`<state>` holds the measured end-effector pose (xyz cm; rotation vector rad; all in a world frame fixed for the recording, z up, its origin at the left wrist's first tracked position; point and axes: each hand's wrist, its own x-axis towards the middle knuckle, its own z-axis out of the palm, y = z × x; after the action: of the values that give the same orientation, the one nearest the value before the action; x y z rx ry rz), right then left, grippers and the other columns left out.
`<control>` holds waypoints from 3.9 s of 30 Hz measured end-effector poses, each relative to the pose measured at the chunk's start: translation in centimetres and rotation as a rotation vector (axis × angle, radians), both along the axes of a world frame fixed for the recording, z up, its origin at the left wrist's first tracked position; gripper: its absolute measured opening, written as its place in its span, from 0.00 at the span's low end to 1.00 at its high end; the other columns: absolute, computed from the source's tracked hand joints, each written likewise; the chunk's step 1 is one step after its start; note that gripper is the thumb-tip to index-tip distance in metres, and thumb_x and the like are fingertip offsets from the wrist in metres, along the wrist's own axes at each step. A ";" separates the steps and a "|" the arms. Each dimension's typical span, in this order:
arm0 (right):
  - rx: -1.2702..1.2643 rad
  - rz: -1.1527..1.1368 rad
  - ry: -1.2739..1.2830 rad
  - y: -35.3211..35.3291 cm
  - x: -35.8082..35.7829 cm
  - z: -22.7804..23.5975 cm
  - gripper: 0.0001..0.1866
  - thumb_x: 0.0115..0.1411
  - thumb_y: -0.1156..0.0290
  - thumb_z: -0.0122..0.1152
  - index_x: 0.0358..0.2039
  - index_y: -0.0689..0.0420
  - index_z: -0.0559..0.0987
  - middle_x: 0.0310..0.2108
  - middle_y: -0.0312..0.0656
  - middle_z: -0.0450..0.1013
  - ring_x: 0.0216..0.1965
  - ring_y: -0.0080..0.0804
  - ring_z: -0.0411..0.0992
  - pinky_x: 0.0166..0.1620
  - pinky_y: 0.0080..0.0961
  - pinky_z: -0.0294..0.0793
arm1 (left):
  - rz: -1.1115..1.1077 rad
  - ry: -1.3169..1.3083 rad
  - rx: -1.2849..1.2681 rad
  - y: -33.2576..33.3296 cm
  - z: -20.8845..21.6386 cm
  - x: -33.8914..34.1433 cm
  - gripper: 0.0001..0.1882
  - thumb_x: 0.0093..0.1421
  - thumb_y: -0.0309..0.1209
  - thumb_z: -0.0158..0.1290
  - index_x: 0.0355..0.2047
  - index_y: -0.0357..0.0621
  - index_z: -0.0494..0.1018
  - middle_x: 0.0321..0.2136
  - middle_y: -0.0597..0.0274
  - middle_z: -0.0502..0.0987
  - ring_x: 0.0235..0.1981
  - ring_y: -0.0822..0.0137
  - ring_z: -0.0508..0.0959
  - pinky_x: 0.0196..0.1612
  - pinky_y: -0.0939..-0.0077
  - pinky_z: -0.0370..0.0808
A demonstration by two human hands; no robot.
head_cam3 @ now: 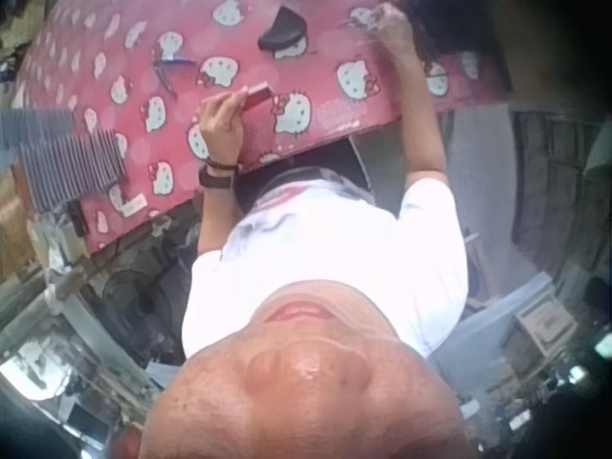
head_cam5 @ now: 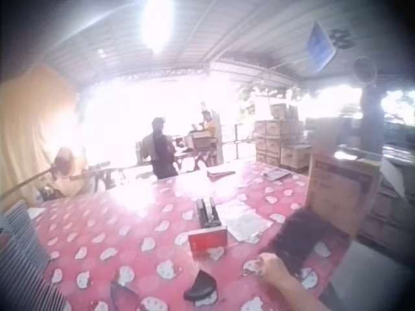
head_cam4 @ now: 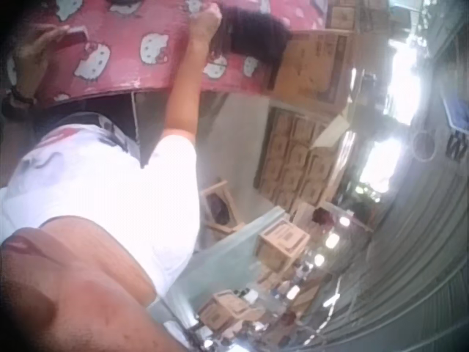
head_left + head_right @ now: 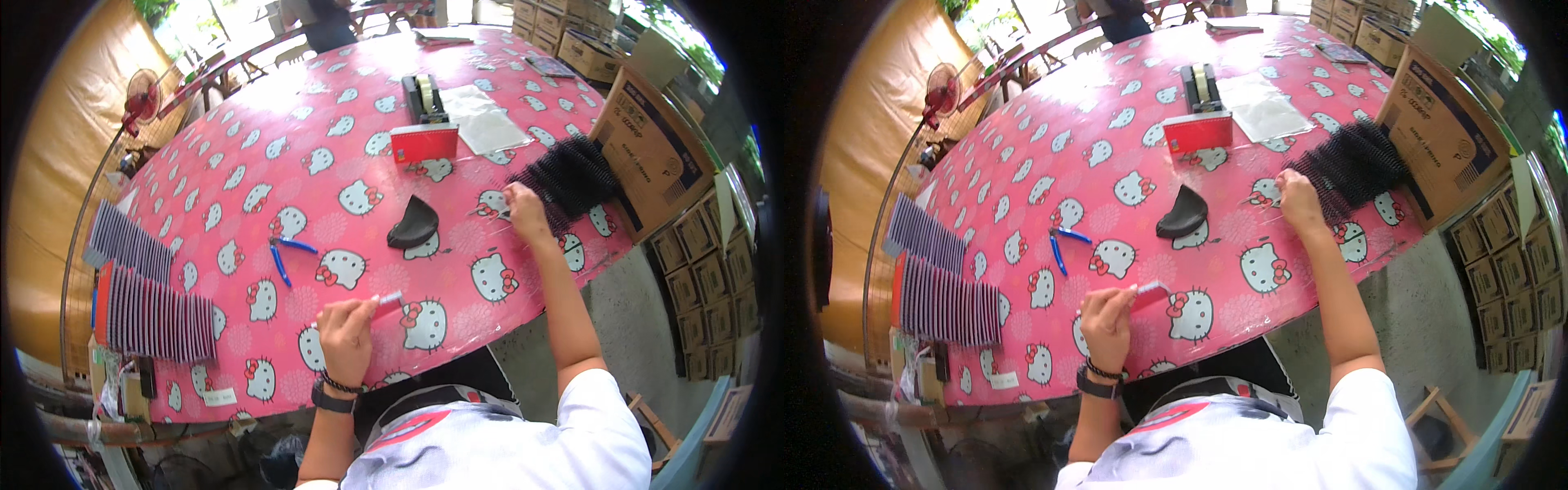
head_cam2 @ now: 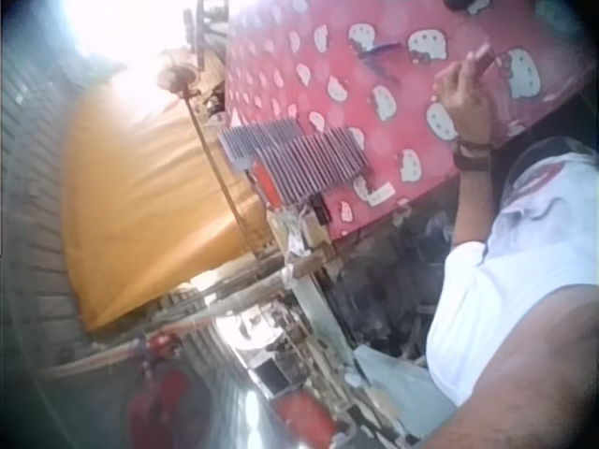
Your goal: The person repeatedly picks up a red rectangular card and a black hair accessory, inserts the accessory into the card, and places the assembled unit on a stack. The person continues this repetitive assembly process throughout the clip.
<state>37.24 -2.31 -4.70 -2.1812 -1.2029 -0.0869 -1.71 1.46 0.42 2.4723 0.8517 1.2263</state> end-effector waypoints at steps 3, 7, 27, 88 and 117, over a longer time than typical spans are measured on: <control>0.179 0.098 0.098 -0.1 -7.0 6.3 0.12 0.63 0.71 0.50 0.44 0.61 0.77 0.26 0.47 0.73 0.27 0.38 0.73 0.34 0.31 0.71 | 0.038 0.030 -0.016 0.7 -0.6 -1.2 0.11 0.52 0.22 0.58 0.36 0.47 0.81 0.27 0.63 0.76 0.31 0.65 0.73 0.36 0.72 0.67; 0.217 0.754 0.257 -1.7 -14.9 6.8 0.12 0.57 0.79 0.57 0.43 0.59 0.79 0.29 0.39 0.75 0.30 0.27 0.73 0.35 0.23 0.73 | 0.015 0.016 -0.041 1.0 -1.2 -1.3 0.12 0.51 0.22 0.57 0.37 0.48 0.80 0.29 0.66 0.76 0.32 0.66 0.73 0.37 0.71 0.65; -0.060 1.021 0.554 -1.1 -17.8 6.5 0.21 0.58 0.76 0.58 0.53 0.56 0.70 0.25 0.41 0.74 0.23 0.28 0.70 0.30 0.27 0.71 | -0.003 0.094 -0.123 -0.3 0.8 -0.1 0.19 0.49 0.33 0.62 0.43 0.49 0.76 0.32 0.63 0.76 0.38 0.63 0.73 0.45 0.65 0.62; 0.021 1.156 1.469 0.1 -18.2 4.9 0.26 0.48 0.56 0.65 0.41 0.64 0.80 0.51 0.51 0.70 0.52 0.38 0.69 0.55 0.33 0.67 | 0.051 0.117 -0.059 1.5 -1.7 -4.1 0.15 0.41 0.43 0.67 0.23 0.50 0.76 0.23 0.71 0.74 0.37 0.68 0.74 0.59 0.49 0.50; -0.151 0.982 0.966 0.1 -16.6 6.0 0.21 0.51 0.58 0.67 0.37 0.63 0.81 0.40 0.48 0.77 0.45 0.32 0.71 0.51 0.31 0.67 | 0.044 0.119 -0.025 0.2 -1.8 -5.0 0.15 0.39 0.43 0.67 0.21 0.52 0.75 0.23 0.72 0.73 0.38 0.69 0.73 0.56 0.50 0.52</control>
<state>20.63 -2.23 1.35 -1.1808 -1.4818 1.3121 -6.76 1.65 -1.34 2.5406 0.9503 1.0845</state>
